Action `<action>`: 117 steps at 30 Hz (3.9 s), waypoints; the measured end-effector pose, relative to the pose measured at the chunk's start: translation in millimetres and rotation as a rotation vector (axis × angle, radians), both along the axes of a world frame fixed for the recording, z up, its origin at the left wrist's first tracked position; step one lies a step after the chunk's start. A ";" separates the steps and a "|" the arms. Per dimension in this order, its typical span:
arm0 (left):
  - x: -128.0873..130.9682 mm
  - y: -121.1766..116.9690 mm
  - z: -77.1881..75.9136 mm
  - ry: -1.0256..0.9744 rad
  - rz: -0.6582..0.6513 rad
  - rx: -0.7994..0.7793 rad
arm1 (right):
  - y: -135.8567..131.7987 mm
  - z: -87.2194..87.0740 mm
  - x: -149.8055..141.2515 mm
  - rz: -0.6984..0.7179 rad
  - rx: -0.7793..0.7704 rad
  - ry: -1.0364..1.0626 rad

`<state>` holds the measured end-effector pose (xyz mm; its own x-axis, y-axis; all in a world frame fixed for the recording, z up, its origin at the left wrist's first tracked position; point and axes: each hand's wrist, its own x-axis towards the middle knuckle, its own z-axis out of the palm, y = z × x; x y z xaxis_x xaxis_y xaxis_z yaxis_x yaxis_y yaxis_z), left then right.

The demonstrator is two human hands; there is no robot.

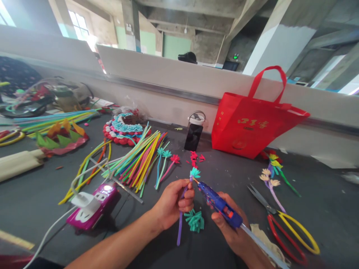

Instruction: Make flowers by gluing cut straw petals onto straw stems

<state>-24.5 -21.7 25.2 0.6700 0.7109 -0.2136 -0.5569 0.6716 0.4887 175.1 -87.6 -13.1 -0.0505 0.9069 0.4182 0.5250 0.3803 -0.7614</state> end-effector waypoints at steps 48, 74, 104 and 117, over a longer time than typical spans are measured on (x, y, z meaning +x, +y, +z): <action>-5.1 11.9 -6.3 0.200 0.224 0.283 | 23.6 35.6 9.8 -0.171 -0.156 -0.634; -1.1 7.5 -8.3 0.189 0.178 0.203 | 58.5 29.8 -2.8 0.075 -0.489 0.239; 3.8 -3.0 -2.5 0.360 0.267 0.290 | 55.1 63.5 -39.3 -0.090 0.306 -0.243; 5.2 -3.5 -2.5 0.427 0.299 0.333 | 54.5 63.7 -39.3 -0.130 0.324 -0.234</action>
<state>-19.3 -25.2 22.7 0.3356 0.9295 -0.1532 -0.4062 0.2895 0.8667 135.8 -33.0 50.6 -0.0712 0.7354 0.6739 0.7289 0.4995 -0.4681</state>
